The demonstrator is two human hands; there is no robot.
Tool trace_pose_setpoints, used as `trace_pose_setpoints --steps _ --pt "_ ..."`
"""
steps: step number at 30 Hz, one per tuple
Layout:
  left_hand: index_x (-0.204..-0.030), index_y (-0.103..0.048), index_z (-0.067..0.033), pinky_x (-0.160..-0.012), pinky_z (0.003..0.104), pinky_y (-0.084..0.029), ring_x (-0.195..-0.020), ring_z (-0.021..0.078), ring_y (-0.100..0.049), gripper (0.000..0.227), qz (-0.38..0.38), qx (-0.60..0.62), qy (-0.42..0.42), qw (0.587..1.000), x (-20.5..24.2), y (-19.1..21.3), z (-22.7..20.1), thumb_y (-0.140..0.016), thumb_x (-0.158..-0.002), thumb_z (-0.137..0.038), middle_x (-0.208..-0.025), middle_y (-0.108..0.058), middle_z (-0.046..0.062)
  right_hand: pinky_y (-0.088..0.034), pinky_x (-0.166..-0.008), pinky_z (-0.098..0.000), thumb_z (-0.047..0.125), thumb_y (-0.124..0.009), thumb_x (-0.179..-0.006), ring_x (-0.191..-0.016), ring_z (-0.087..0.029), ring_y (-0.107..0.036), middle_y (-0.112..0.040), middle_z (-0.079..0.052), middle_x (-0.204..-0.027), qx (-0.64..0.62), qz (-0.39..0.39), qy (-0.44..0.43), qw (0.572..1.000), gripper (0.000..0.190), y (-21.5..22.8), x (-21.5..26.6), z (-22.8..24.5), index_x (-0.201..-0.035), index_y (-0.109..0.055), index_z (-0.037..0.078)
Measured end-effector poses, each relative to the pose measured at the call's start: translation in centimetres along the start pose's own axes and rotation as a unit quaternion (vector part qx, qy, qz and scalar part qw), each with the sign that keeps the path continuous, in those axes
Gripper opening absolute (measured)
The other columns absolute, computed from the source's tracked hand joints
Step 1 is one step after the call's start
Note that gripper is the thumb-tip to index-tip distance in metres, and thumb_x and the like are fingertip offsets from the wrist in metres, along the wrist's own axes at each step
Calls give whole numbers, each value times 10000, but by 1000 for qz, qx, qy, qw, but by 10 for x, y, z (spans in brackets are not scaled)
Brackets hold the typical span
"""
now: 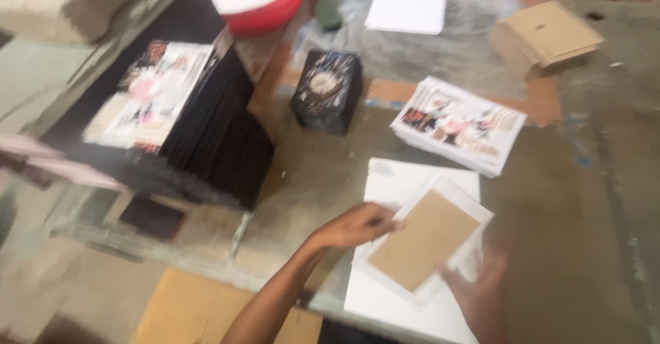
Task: The person assembles diaries by placing a printed cover sheet over a blank white sheet, folding the edges over a central cardboard insert, and stacking the finished units. The person handles the covers, white sheets, and cardboard inserts by hand, repeating the folding and stacking process.
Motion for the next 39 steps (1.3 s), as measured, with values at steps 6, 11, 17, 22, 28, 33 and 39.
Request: trace_pose_setpoints --steps 6,11,17,22,28,33,39 --pt "-1560 -486 -58 -1033 476 -551 -1222 283 -666 744 -44 314 -60 947 28 37 -26 -741 -926 -351 -1338 -679 155 -583 -728 -353 248 -833 -857 -793 -210 -733 -816 -132 -892 34 292 -257 921 283 28 5 -28 -1064 -817 55" --pt "-1583 -315 -141 -1010 408 -602 -1181 243 -691 883 131 255 -7 958 1 34 -42 -807 -869 -307 -1377 -659 99 -523 -781 -355 235 -820 -839 -837 -237 -641 -815 -38 -1014 179 378 155 895 282 47 -18 65 -1115 -825 179" --pt "-1486 -486 -96 -1028 410 -516 -1196 298 -662 703 257 -219 -30 941 -15 -51 -28 -680 -816 -4 -1301 -690 145 -534 -756 -414 186 -743 -862 -842 -301 -678 -734 -108 -933 205 252 272 906 274 26 -39 112 -1114 -750 80" --pt "-1452 -431 58 -1045 482 -462 -1248 381 -561 649 -50 -389 -91 915 -6 -41 -33 -578 -820 31 -1408 -536 230 -588 -785 -370 171 -697 -971 -965 -264 -741 -755 -124 -1118 320 132 315 883 274 -4 -49 93 -1222 -720 64" --pt "-1444 -447 101 -1176 496 -416 -1363 409 -477 541 -106 -431 -84 892 22 -67 -6 -498 -920 -23 -1527 -458 253 -599 -811 -317 117 -654 -894 -1020 -171 -752 -782 2 -1191 433 137 287 843 370 -24 -31 43 -1240 -761 195" --pt "-1378 -572 9 -1186 392 -469 -1429 293 -547 455 -153 -414 -80 894 26 -69 0 -559 -929 -60 -1479 -581 138 -506 -1043 -377 400 -642 -864 -1246 -209 -630 -666 -71 -1351 414 199 314 831 570 -43 -22 50 -1355 -642 109" --pt "-1282 -682 -72 -1075 380 -544 -1235 225 -679 336 -211 -453 -45 865 65 -44 5 -598 -959 -106 -1286 -716 103 -285 -1271 -536 577 -614 -876 -1444 -196 -494 -536 -115 -1568 534 175 291 774 847 -18 -12 81 -1515 -505 31"
Point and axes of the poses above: each hand's wrist, its own x-axis away from the middle knuckle, its own y-axis out of the back of the hand, z = x × y, the point moved 6 cm from there along -x, towards the middle knuckle
